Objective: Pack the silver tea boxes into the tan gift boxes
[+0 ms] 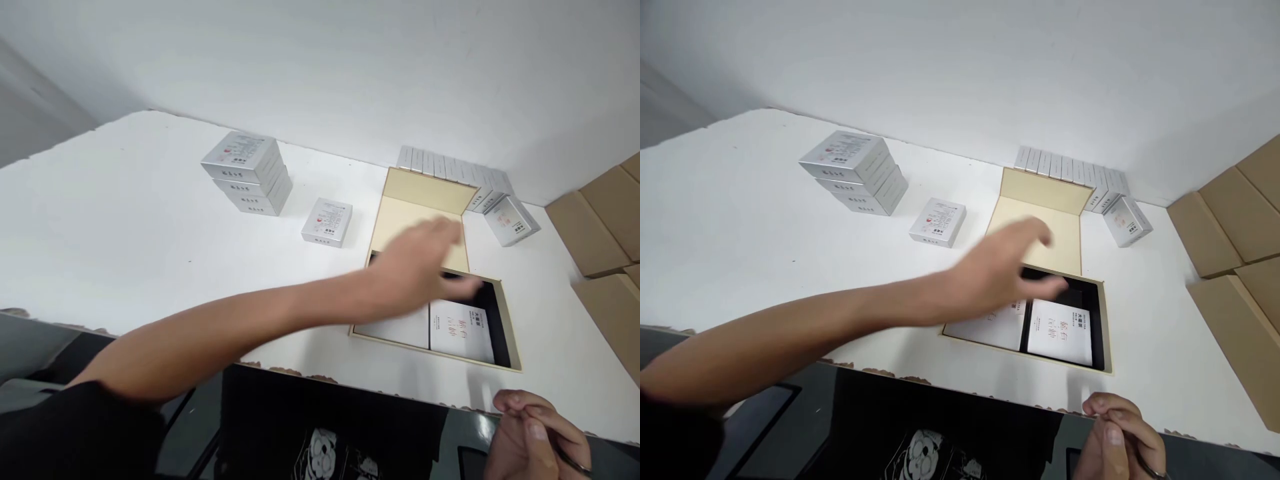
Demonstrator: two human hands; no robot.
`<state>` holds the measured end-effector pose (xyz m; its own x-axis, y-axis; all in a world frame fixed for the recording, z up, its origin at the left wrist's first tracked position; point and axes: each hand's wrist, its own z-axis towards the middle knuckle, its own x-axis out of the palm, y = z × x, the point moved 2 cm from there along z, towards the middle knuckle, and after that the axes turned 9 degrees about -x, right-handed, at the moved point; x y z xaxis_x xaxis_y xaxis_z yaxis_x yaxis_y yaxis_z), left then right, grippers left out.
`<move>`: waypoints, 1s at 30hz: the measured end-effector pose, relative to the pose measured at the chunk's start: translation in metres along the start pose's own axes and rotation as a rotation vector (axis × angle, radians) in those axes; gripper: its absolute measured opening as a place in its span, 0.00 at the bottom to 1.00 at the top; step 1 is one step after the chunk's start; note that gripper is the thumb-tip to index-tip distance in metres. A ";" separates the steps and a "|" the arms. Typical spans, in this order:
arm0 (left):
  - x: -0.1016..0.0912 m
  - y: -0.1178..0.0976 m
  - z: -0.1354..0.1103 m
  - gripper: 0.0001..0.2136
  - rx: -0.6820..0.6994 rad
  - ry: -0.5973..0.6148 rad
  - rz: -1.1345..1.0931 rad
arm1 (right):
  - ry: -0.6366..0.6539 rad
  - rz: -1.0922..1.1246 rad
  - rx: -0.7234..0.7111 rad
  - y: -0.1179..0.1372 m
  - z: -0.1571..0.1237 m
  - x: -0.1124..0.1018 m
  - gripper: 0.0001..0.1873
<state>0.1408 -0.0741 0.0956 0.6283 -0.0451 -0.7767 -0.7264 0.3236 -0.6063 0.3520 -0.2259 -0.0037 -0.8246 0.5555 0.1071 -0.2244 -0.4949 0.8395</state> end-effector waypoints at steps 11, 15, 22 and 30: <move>-0.034 0.155 -0.048 0.33 -0.662 -0.363 0.152 | 0.005 0.047 -0.073 -0.008 0.000 0.009 0.06; -0.059 0.133 -0.035 0.30 -0.560 -0.553 -0.103 | 0.005 0.039 -0.044 -0.008 -0.003 0.007 0.05; -0.066 0.007 -0.014 0.33 -0.078 -0.288 -0.279 | 0.009 0.019 -0.003 -0.005 -0.006 0.000 0.05; 0.040 -0.075 0.012 0.26 0.191 0.469 0.165 | -0.010 0.021 -0.059 -0.008 -0.003 -0.017 0.03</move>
<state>0.2241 -0.0887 0.1126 0.2856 -0.3824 -0.8787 -0.7138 0.5269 -0.4613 0.3665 -0.2335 -0.0134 -0.8245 0.5508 0.1297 -0.2377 -0.5452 0.8039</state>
